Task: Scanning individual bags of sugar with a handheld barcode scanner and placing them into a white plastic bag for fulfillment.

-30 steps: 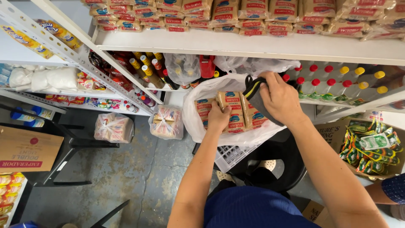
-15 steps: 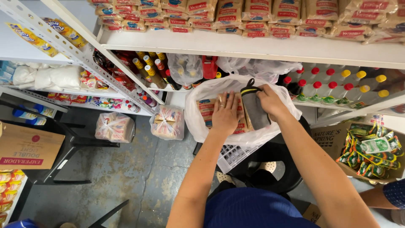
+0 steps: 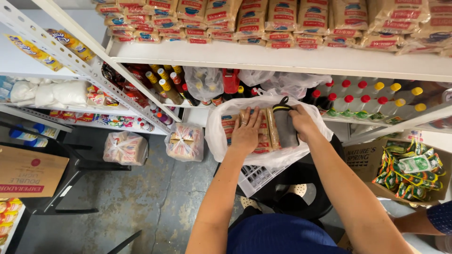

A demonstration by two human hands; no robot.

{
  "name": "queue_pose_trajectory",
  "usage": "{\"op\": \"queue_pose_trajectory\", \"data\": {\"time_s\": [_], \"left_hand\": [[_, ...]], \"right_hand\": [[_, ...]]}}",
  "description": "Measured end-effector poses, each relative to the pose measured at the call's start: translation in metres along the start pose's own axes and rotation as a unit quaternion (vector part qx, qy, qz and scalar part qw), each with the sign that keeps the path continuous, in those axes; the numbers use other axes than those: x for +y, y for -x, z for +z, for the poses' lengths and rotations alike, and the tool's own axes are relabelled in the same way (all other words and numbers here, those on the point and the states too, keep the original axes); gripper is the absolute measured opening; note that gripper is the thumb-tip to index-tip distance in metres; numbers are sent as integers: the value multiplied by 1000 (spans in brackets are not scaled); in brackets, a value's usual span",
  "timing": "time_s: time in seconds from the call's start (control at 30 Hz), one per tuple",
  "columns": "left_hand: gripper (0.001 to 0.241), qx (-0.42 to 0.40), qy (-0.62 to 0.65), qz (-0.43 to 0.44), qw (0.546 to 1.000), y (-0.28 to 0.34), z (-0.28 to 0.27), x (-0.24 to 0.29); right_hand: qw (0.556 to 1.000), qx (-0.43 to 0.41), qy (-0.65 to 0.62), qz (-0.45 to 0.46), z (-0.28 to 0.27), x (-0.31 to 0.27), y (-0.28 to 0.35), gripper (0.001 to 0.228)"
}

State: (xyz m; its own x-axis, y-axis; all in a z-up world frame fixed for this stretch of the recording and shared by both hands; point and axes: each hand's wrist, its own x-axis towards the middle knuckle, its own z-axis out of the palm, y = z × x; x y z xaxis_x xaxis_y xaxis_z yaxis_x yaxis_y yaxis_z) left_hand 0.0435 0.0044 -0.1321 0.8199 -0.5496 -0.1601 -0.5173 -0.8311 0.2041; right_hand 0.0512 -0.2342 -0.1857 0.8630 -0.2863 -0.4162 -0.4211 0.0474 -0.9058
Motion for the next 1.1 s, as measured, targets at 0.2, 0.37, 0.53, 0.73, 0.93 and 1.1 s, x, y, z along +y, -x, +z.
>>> {"op": "queue_pose_trajectory", "data": {"time_s": [0.2, 0.37, 0.53, 0.73, 0.93, 1.1], "left_hand": [[84, -22, -23, -14, 999, 10, -31, 9], [63, 27, 112, 3, 993, -12, -63, 14], [53, 162, 287, 32, 944, -60, -101, 26], [53, 101, 823, -35, 557, -150, -104, 17], [36, 150, 912, -134, 356, -253, -55, -55], [21, 169, 900, -148, 373, -293, -56, -78]], "right_hand": [[999, -25, 45, 7, 2, -41, 26, 34], [995, -23, -52, -78, -12, -100, 35, 34], [978, 13, -124, -169, -25, -167, 52, 35], [959, 40, -153, -237, -48, -176, 5, 32], [966, 17, -171, -195, -55, -176, -31, 34], [972, 20, -163, -166, -46, -175, -60, 32]]}}
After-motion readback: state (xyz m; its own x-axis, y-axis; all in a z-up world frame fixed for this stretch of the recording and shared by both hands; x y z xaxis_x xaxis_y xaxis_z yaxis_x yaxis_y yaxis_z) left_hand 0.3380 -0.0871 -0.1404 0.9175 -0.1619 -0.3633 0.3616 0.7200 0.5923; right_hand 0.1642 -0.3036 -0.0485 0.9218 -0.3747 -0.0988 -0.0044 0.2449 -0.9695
